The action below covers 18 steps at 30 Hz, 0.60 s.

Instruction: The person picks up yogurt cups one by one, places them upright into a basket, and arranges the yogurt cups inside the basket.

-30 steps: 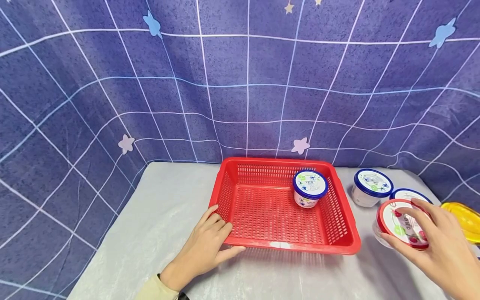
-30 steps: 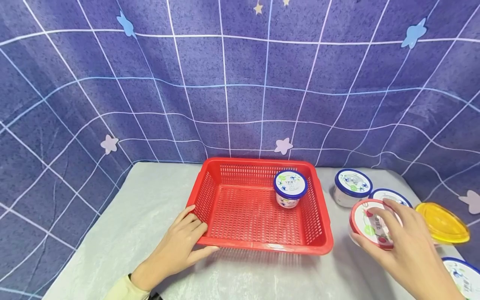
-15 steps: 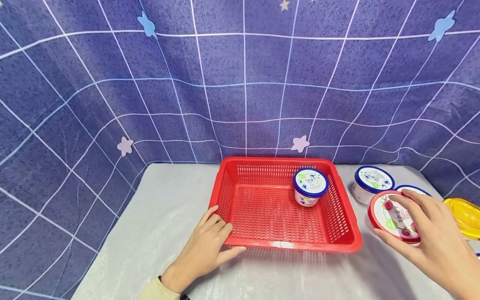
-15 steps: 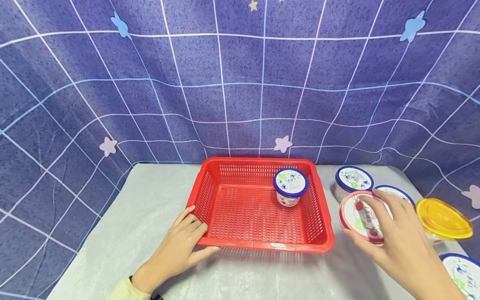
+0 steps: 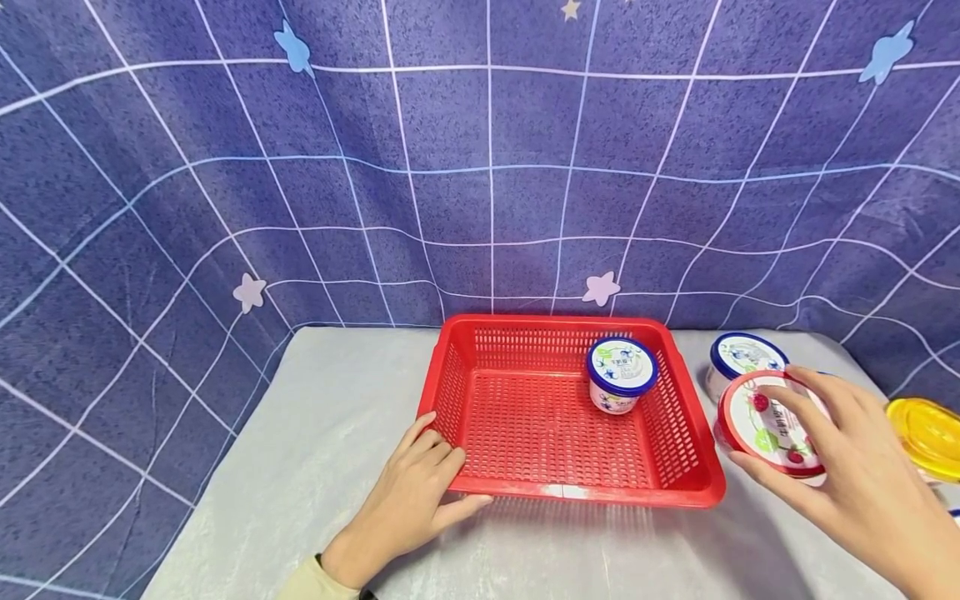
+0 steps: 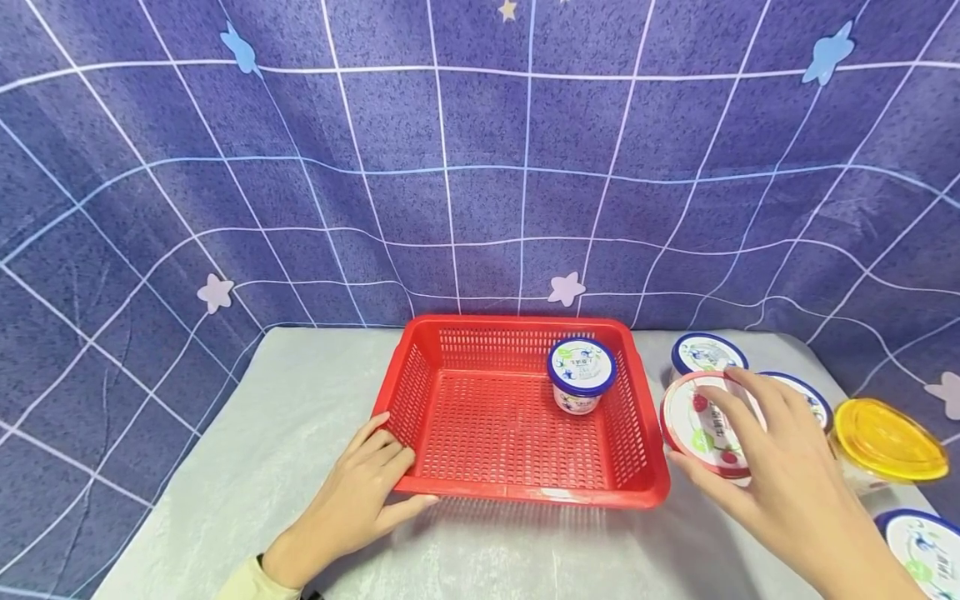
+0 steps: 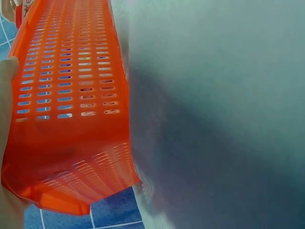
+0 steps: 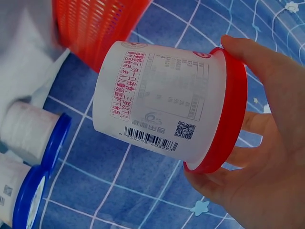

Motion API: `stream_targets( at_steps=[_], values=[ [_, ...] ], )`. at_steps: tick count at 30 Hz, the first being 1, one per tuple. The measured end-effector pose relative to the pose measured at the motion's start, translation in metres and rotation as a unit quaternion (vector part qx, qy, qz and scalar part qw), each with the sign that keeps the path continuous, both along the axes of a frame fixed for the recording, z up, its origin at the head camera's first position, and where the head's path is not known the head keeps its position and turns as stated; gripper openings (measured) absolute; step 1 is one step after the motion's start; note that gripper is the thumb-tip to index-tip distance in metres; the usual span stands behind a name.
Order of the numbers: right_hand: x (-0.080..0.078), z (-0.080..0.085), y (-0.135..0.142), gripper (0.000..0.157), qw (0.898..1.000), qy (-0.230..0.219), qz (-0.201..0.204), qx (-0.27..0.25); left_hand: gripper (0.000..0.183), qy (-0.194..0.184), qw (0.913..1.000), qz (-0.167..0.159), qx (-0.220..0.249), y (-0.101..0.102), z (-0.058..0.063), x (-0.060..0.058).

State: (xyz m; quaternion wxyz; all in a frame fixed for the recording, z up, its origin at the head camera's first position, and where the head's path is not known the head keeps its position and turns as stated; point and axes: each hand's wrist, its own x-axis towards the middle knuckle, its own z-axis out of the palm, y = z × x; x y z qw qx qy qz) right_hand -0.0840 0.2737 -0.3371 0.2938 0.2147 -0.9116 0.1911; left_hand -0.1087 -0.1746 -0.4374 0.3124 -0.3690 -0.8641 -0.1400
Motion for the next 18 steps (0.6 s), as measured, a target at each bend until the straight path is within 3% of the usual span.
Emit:
stream_targets(
  at_steps=[7,13,18],
  values=[
    [-0.005,0.006,-0.01,0.082,0.999,0.025,0.026,0.0,0.045,-0.004,1.0,0.0,0.002,0.0,0.001,0.0],
    [-0.006,0.01,-0.019,0.075,1.0,0.006,0.021,0.005,0.046,-0.002,1.0,-0.001,0.0,0.001,0.001,0.0],
    [-0.01,0.008,-0.029,0.074,0.999,0.003,0.044,0.013,0.046,0.0,1.0,-0.003,0.003,0.001,0.002,0.0]
  ],
)
